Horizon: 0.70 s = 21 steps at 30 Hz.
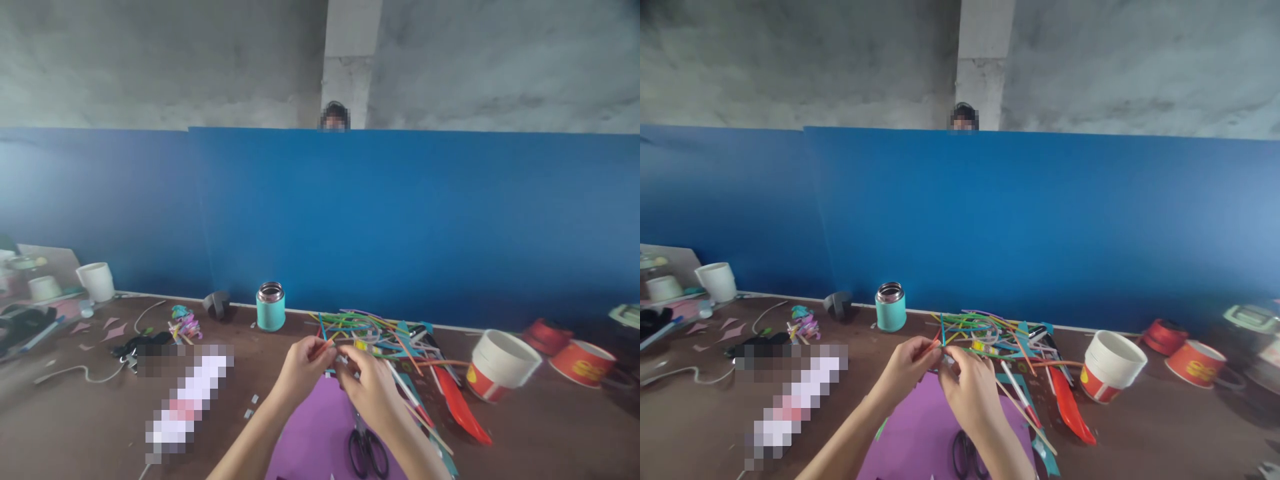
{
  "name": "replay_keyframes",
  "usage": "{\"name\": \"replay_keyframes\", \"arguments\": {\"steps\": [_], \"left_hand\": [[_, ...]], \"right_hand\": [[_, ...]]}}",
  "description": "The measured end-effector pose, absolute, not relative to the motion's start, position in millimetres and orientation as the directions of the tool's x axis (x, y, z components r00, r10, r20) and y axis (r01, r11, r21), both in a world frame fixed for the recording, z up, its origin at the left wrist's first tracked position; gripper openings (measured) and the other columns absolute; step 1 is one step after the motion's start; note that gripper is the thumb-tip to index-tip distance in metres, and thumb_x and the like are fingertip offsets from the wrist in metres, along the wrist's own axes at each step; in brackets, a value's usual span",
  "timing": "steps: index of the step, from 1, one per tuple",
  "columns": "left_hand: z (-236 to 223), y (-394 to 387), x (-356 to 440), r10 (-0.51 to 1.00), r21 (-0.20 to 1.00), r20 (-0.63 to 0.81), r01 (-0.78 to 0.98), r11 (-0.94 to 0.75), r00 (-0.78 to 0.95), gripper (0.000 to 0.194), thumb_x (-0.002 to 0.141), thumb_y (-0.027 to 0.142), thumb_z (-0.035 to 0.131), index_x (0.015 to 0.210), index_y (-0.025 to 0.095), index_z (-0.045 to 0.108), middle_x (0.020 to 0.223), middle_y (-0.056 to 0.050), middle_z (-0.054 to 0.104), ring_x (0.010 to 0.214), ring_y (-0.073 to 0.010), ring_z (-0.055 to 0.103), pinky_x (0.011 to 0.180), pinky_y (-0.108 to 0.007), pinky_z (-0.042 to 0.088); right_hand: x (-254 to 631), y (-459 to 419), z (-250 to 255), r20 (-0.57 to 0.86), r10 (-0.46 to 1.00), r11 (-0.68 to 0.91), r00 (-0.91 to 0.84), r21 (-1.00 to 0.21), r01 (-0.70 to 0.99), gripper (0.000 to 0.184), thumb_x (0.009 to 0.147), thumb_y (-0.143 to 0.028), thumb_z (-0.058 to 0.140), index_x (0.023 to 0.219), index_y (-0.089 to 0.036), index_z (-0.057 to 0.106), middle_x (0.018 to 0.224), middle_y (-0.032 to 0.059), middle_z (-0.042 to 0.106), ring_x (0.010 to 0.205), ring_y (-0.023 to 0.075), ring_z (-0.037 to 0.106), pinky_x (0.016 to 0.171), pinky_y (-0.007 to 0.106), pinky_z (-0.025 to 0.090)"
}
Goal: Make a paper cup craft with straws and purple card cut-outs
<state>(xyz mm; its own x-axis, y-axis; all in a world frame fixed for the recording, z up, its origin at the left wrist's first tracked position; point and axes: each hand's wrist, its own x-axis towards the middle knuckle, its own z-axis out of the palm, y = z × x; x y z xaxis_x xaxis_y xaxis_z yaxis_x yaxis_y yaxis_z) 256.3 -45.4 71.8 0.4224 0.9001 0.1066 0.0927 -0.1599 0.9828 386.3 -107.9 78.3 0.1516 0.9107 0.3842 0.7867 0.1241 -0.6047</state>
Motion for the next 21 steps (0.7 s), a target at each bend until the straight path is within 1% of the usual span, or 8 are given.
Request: {"name": "replay_keyframes", "arguments": {"steps": [4, 7, 11, 16, 19, 21], "left_hand": [[67, -42, 257, 0.895, 0.958, 0.174, 0.142, -0.251, 0.412, 0.039, 0.080, 0.051, 0.048, 0.071, 0.015, 0.059, 0.059, 0.000, 0.056, 0.048, -0.0097, 0.046, 0.046, -0.020, 0.035], [66, -41, 256, 0.885, 0.953, 0.205, 0.119, -0.277, 0.419, 0.039, 0.080, 0.050, 0.049, 0.070, 0.015, 0.060, 0.060, 0.000, 0.056, 0.055, -0.0113, 0.049, 0.050, -0.021, 0.038], [70, -43, 255, 0.866, 0.984, 0.134, 0.043, -0.176, 0.481, 0.039, 0.076, 0.052, 0.054, 0.070, 0.014, 0.059, 0.060, 0.000, 0.055, 0.055, -0.0109, 0.049, 0.048, -0.020, 0.036], [74, -45, 253, 0.869, 0.997, 0.050, -0.082, -0.011, 0.492, 0.039, 0.069, 0.051, 0.064, 0.081, 0.017, 0.050, 0.058, 0.003, 0.056, 0.050, -0.0096, 0.050, 0.044, -0.019, 0.035], [74, -44, 252, 0.861, 0.992, 0.046, -0.127, 0.021, 0.506, 0.035, 0.071, 0.048, 0.063, 0.076, 0.017, 0.048, 0.058, 0.004, 0.056, 0.045, -0.0070, 0.046, 0.042, -0.018, 0.033], [75, -45, 252, 0.863, 0.993, 0.057, -0.121, 0.006, 0.502, 0.033, 0.074, 0.047, 0.061, 0.074, 0.017, 0.048, 0.053, 0.006, 0.051, 0.042, -0.0061, 0.043, 0.039, -0.017, 0.031]], "right_hand": [[384, -109, 80, 0.372, 0.918, 0.121, 0.139, -0.595, 0.795, 0.022, 0.081, -0.030, 0.048, 0.086, -0.022, 0.067, 0.060, 0.0017, 0.066, 0.060, 0.0187, 0.061, 0.057, 0.025, 0.038], [384, -109, 82, 0.380, 0.914, 0.126, 0.139, -0.594, 0.795, 0.022, 0.081, -0.031, 0.048, 0.086, -0.022, 0.067, 0.061, 0.0014, 0.065, 0.060, 0.0184, 0.060, 0.057, 0.025, 0.038], [384, -110, 83, 0.386, 0.915, 0.141, 0.118, -0.580, 0.802, 0.021, 0.080, -0.030, 0.049, 0.086, -0.023, 0.068, 0.062, 0.0012, 0.065, 0.061, 0.0180, 0.059, 0.056, 0.024, 0.036], [384, -111, 85, 0.383, 0.920, 0.172, 0.076, -0.574, 0.801, 0.022, 0.081, -0.028, 0.049, 0.085, -0.023, 0.069, 0.063, 0.0018, 0.065, 0.063, 0.0183, 0.058, 0.056, 0.024, 0.037], [383, -112, 87, 0.380, 0.921, 0.170, 0.088, -0.594, 0.786, 0.023, 0.081, -0.029, 0.048, 0.085, -0.023, 0.070, 0.064, 0.0026, 0.065, 0.063, 0.0189, 0.059, 0.056, 0.025, 0.038], [382, -113, 89, 0.380, 0.920, 0.171, 0.094, -0.607, 0.776, 0.023, 0.081, -0.031, 0.049, 0.084, -0.022, 0.070, 0.063, 0.0029, 0.065, 0.063, 0.0191, 0.059, 0.056, 0.025, 0.039]]}}
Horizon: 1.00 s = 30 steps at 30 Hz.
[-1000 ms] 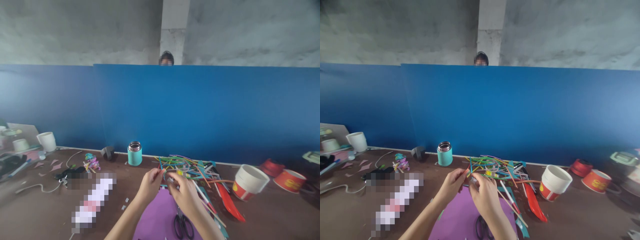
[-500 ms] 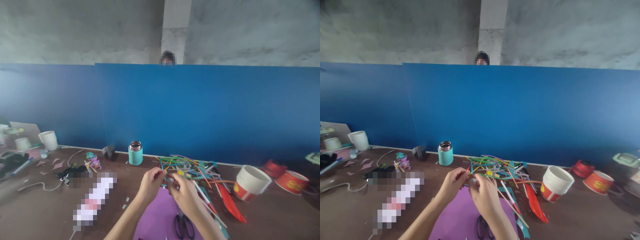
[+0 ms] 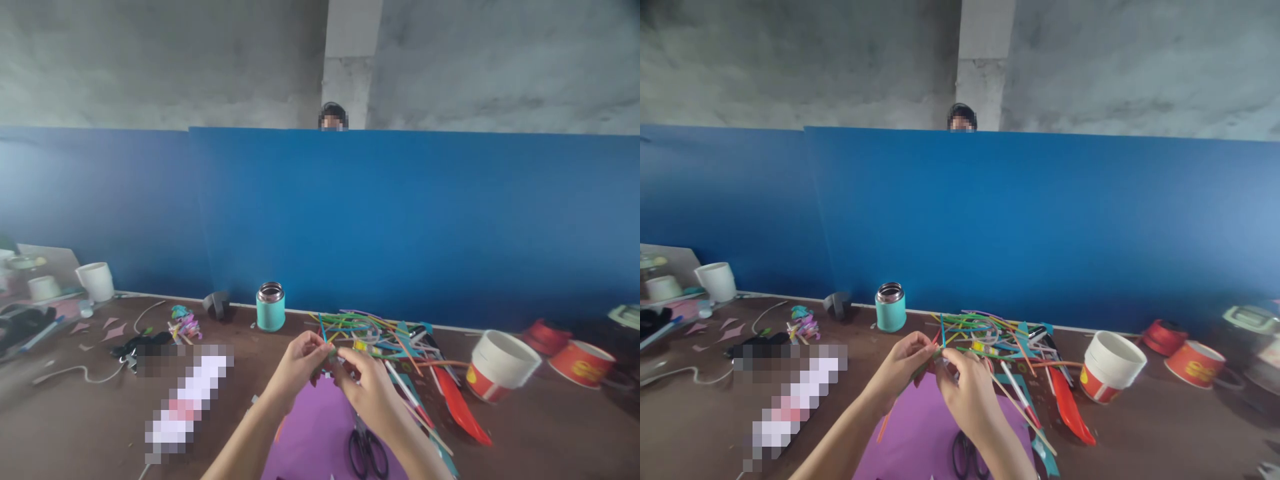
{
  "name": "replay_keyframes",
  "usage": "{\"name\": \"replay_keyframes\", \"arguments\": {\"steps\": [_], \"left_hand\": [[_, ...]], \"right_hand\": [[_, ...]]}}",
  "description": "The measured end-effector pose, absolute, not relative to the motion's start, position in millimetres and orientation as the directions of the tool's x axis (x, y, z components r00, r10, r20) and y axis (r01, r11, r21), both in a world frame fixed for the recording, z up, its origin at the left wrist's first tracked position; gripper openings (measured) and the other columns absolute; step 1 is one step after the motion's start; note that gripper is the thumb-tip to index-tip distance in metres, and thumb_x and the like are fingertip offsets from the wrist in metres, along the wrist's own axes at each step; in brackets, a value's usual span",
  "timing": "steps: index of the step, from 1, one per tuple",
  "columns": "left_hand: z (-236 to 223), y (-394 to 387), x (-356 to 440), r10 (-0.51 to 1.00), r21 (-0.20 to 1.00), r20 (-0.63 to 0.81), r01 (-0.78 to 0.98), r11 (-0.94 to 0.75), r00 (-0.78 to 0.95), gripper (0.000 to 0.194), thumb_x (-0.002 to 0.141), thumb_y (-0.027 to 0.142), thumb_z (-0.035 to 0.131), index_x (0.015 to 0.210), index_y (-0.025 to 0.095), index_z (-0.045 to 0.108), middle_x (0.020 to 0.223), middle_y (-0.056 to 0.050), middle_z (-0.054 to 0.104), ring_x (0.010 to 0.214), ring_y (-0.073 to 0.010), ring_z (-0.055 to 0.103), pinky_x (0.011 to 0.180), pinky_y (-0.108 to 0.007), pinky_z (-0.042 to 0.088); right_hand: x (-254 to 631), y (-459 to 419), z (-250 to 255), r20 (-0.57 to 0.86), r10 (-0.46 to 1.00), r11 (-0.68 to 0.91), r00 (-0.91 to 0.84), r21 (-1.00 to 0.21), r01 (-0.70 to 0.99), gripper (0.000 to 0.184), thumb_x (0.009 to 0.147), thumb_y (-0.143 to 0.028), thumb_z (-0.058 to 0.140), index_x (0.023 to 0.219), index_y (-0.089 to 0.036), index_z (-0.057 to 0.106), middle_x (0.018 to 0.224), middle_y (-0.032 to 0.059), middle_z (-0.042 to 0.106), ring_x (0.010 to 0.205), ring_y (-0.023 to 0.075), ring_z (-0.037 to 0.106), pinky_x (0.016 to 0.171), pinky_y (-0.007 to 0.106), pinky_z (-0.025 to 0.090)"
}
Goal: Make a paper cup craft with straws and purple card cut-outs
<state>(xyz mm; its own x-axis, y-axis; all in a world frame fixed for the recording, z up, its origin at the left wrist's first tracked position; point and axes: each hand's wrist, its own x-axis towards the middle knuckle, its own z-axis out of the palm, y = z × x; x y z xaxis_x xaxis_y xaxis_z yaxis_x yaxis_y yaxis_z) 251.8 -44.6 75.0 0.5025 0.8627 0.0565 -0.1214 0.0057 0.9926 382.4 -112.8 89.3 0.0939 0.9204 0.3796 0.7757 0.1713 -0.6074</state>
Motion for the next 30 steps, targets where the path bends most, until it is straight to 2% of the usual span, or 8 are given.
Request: {"name": "replay_keyframes", "arguments": {"steps": [4, 9, 11, 14, 18, 21, 25, 30], "left_hand": [[77, -45, 251, 0.867, 0.993, 0.117, -0.055, -0.103, 0.484, 0.030, 0.076, 0.046, 0.057, 0.072, 0.017, 0.050, 0.052, 0.006, 0.047, 0.042, -0.0074, 0.044, 0.038, -0.018, 0.034], [77, -45, 249, 0.839, 0.939, 0.251, 0.089, -0.332, 0.484, 0.015, 0.079, 0.029, 0.052, 0.079, 0.016, 0.059, 0.066, 0.000, 0.060, 0.056, -0.0120, 0.056, 0.053, -0.022, 0.044], [75, -46, 248, 0.807, 0.881, 0.320, 0.158, -0.447, 0.497, 0.014, 0.076, 0.018, 0.052, 0.086, 0.017, 0.061, 0.075, -0.002, 0.065, 0.066, -0.0137, 0.059, 0.058, -0.022, 0.045], [72, -48, 248, 0.750, 0.746, 0.431, 0.270, -0.609, 0.502, 0.024, 0.072, 0.008, 0.050, 0.091, 0.019, 0.060, 0.086, -0.003, 0.065, 0.077, -0.0156, 0.060, 0.067, -0.024, 0.046], [66, -52, 251, 0.649, 0.544, 0.555, 0.363, -0.756, 0.520, 0.027, 0.084, 0.014, 0.042, 0.107, 0.020, 0.056, 0.094, -0.006, 0.063, 0.085, -0.0174, 0.060, 0.074, -0.027, 0.046], [62, -54, 253, 0.650, 0.475, 0.580, 0.444, -0.760, 0.492, 0.030, 0.089, 0.019, 0.037, 0.115, 0.020, 0.052, 0.091, -0.007, 0.062, 0.082, -0.0183, 0.061, 0.072, -0.028, 0.047], [58, -56, 256, 0.712, 0.518, 0.575, 0.495, -0.698, 0.402, 0.026, 0.089, 0.020, 0.036, 0.104, 0.021, 0.058, 0.083, -0.006, 0.063, 0.076, -0.0173, 0.062, 0.067, -0.025, 0.047], [57, -51, 257, 0.766, 0.651, 0.538, 0.404, -0.643, 0.352, 0.024, 0.088, 0.024, 0.039, 0.095, 0.019, 0.061, 0.086, -0.006, 0.066, 0.078, -0.0169, 0.061, 0.071, -0.025, 0.046]], "right_hand": [[381, -114, 91, 0.361, 0.926, 0.150, 0.108, -0.616, 0.773, 0.024, 0.081, -0.032, 0.049, 0.080, -0.022, 0.071, 0.063, 0.0033, 0.065, 0.062, 0.0191, 0.060, 0.056, 0.025, 0.039], [384, -112, 89, 0.348, 0.929, 0.128, 0.126, -0.622, 0.772, 0.026, 0.083, -0.032, 0.046, 0.084, -0.022, 0.070, 0.066, 0.0037, 0.067, 0.064, 0.0191, 0.061, 0.056, 0.024, 0.039], [384, -112, 88, 0.358, 0.923, 0.123, 0.139, -0.619, 0.776, 0.027, 0.083, -0.032, 0.046, 0.086, -0.021, 0.070, 0.067, 0.0040, 0.067, 0.065, 0.0193, 0.061, 0.057, 0.024, 0.039], [384, -112, 88, 0.375, 0.914, 0.116, 0.153, -0.605, 0.788, 0.027, 0.082, -0.033, 0.047, 0.088, -0.020, 0.070, 0.066, 0.0044, 0.067, 0.066, 0.0198, 0.061, 0.057, 0.024, 0.039], [382, -112, 86, 0.398, 0.905, 0.132, 0.153, -0.603, 0.787, 0.030, 0.083, -0.031, 0.044, 0.093, -0.019, 0.069, 0.066, 0.0050, 0.066, 0.067, 0.0207, 0.061, 0.059, 0.026, 0.041], [382, -113, 83, 0.449, 0.877, 0.156, 0.173, -0.606, 0.780, 0.034, 0.082, -0.029, 0.043, 0.108, -0.018, 0.064, 0.066, 0.0034, 0.064, 0.067, 0.0209, 0.061, 0.061, 0.028, 0.043], [382, -116, 83, 0.507, 0.845, 0.193, 0.170, -0.585, 0.788, 0.043, 0.081, -0.028, 0.045, 0.122, -0.019, 0.053, 0.065, 0.0002, 0.063, 0.066, 0.0197, 0.061, 0.065, 0.031, 0.044], [381, -118, 88, 0.508, 0.850, 0.179, 0.139, -0.525, 0.832, 0.035, 0.081, -0.032, 0.051, 0.112, -0.020, 0.059, 0.056, -0.0031, 0.060, 0.061, 0.0182, 0.061, 0.064, 0.029, 0.043]]}}
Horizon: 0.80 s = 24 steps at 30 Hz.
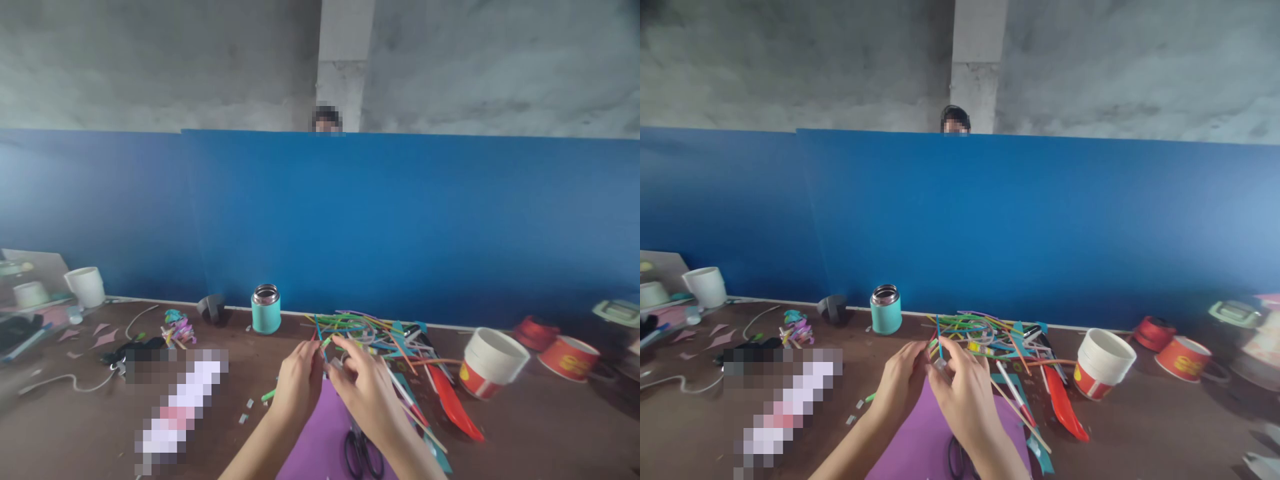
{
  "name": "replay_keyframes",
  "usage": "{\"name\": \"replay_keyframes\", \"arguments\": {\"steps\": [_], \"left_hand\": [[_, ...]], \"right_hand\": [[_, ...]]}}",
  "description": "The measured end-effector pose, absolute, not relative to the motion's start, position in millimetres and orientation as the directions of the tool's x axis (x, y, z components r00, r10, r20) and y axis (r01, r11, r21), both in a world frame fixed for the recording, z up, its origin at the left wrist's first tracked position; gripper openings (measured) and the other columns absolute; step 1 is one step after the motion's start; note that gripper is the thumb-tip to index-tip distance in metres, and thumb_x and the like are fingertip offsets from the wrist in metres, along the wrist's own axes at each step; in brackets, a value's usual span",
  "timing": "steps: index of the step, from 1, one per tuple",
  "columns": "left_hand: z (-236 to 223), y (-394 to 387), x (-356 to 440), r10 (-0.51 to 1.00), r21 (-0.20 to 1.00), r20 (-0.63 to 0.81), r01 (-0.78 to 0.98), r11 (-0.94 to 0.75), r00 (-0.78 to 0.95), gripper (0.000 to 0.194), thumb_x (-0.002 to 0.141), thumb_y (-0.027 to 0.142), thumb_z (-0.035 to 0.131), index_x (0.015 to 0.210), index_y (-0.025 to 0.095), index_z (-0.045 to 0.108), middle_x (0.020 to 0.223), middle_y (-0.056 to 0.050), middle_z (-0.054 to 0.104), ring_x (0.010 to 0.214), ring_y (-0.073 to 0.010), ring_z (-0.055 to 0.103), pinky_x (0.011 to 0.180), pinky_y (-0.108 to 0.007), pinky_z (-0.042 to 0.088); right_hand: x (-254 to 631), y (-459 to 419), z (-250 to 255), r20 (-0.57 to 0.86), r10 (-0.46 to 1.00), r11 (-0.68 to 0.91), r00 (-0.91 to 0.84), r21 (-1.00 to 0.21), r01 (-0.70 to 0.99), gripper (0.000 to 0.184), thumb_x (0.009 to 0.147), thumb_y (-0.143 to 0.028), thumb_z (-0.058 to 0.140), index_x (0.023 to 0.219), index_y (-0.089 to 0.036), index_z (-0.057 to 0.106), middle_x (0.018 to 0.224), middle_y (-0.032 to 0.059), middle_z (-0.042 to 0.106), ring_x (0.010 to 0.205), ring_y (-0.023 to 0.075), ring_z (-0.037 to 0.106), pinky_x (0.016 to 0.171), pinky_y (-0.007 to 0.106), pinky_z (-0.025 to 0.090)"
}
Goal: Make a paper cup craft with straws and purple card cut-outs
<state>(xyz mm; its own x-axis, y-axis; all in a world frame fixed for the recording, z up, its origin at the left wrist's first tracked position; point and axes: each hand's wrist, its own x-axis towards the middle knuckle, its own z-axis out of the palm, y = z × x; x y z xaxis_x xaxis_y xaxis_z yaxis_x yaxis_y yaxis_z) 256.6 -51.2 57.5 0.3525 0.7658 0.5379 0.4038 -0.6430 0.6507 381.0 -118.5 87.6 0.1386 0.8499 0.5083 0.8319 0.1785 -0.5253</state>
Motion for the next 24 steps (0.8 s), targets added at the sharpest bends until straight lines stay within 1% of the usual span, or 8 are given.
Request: {"name": "replay_keyframes", "arguments": {"steps": [3, 6, 9, 12, 15, 18, 20, 24], "left_hand": [[59, -45, 254, 0.816, 0.750, 0.484, 0.330, -0.573, 0.318, 0.026, 0.089, 0.032, 0.041, 0.093, 0.020, 0.064, 0.088, -0.006, 0.067, 0.081, -0.0173, 0.061, 0.073, -0.026, 0.044], [64, -39, 252, 0.873, 0.881, 0.345, 0.202, -0.428, 0.345, 0.033, 0.085, 0.045, 0.045, 0.084, 0.018, 0.063, 0.070, -0.002, 0.063, 0.061, -0.0136, 0.057, 0.056, -0.022, 0.043], [69, -38, 251, 0.897, 0.968, 0.182, 0.085, -0.235, 0.404, 0.040, 0.079, 0.055, 0.050, 0.074, 0.016, 0.059, 0.053, 0.004, 0.049, 0.045, -0.0094, 0.046, 0.043, -0.020, 0.035], [74, -40, 250, 0.875, 0.992, 0.116, -0.006, -0.128, 0.470, 0.041, 0.074, 0.056, 0.055, 0.072, 0.015, 0.057, 0.050, 0.005, 0.044, 0.045, -0.0083, 0.042, 0.042, -0.019, 0.034], [77, -41, 248, 0.849, 0.994, 0.105, -0.059, -0.087, 0.518, 0.041, 0.074, 0.055, 0.057, 0.075, 0.014, 0.058, 0.054, 0.004, 0.046, 0.046, -0.0070, 0.041, 0.041, -0.019, 0.032], [77, -40, 248, 0.841, 0.994, 0.094, -0.096, -0.050, 0.533, 0.038, 0.075, 0.050, 0.059, 0.086, 0.013, 0.059, 0.061, 0.003, 0.052, 0.045, -0.0055, 0.040, 0.040, -0.018, 0.030], [77, -40, 248, 0.841, 0.991, 0.075, -0.133, -0.004, 0.536, 0.037, 0.074, 0.046, 0.062, 0.093, 0.014, 0.057, 0.063, 0.003, 0.054, 0.043, -0.0052, 0.040, 0.039, -0.018, 0.029], [77, -42, 248, 0.799, 0.968, 0.008, -0.206, 0.144, 0.601, 0.031, 0.071, 0.039, 0.067, 0.085, 0.016, 0.051, 0.058, 0.004, 0.055, 0.043, -0.0064, 0.043, 0.039, -0.019, 0.030]], "right_hand": [[381, -118, 86, 0.497, 0.854, 0.148, 0.152, -0.513, 0.846, 0.031, 0.081, -0.036, 0.054, 0.107, -0.020, 0.061, 0.056, -0.0025, 0.061, 0.059, 0.0181, 0.061, 0.063, 0.029, 0.042], [383, -117, 85, 0.522, 0.840, 0.164, 0.146, -0.502, 0.849, 0.029, 0.080, -0.034, 0.054, 0.105, -0.021, 0.062, 0.067, 0.0004, 0.066, 0.067, 0.0192, 0.062, 0.069, 0.031, 0.042], [385, -116, 84, 0.509, 0.848, 0.146, 0.148, -0.492, 0.859, 0.027, 0.081, -0.027, 0.050, 0.105, -0.023, 0.061, 0.073, 0.0013, 0.067, 0.075, 0.0207, 0.062, 0.076, 0.034, 0.040], [387, -115, 83, 0.493, 0.855, 0.111, 0.163, -0.480, 0.870, 0.028, 0.079, -0.024, 0.050, 0.105, -0.024, 0.061, 0.076, 0.0021, 0.067, 0.078, 0.0215, 0.061, 0.077, 0.036, 0.038], [388, -114, 82, 0.482, 0.860, 0.093, 0.167, -0.471, 0.877, 0.028, 0.078, -0.024, 0.051, 0.104, -0.026, 0.062, 0.076, 0.0021, 0.067, 0.078, 0.0217, 0.061, 0.076, 0.035, 0.038], [389, -112, 80, 0.460, 0.871, 0.069, 0.171, -0.460, 0.885, 0.024, 0.078, -0.023, 0.052, 0.099, -0.027, 0.063, 0.073, 0.0008, 0.066, 0.075, 0.0215, 0.060, 0.073, 0.034, 0.036], [389, -112, 80, 0.442, 0.881, 0.058, 0.168, -0.455, 0.889, 0.022, 0.078, -0.023, 0.052, 0.097, -0.027, 0.063, 0.071, 0.0005, 0.066, 0.074, 0.0215, 0.059, 0.072, 0.033, 0.036], [389, -112, 81, 0.406, 0.903, 0.064, 0.138, -0.444, 0.894, 0.015, 0.080, -0.023, 0.051, 0.088, -0.025, 0.064, 0.069, 0.0003, 0.065, 0.076, 0.0218, 0.058, 0.071, 0.031, 0.034]]}}
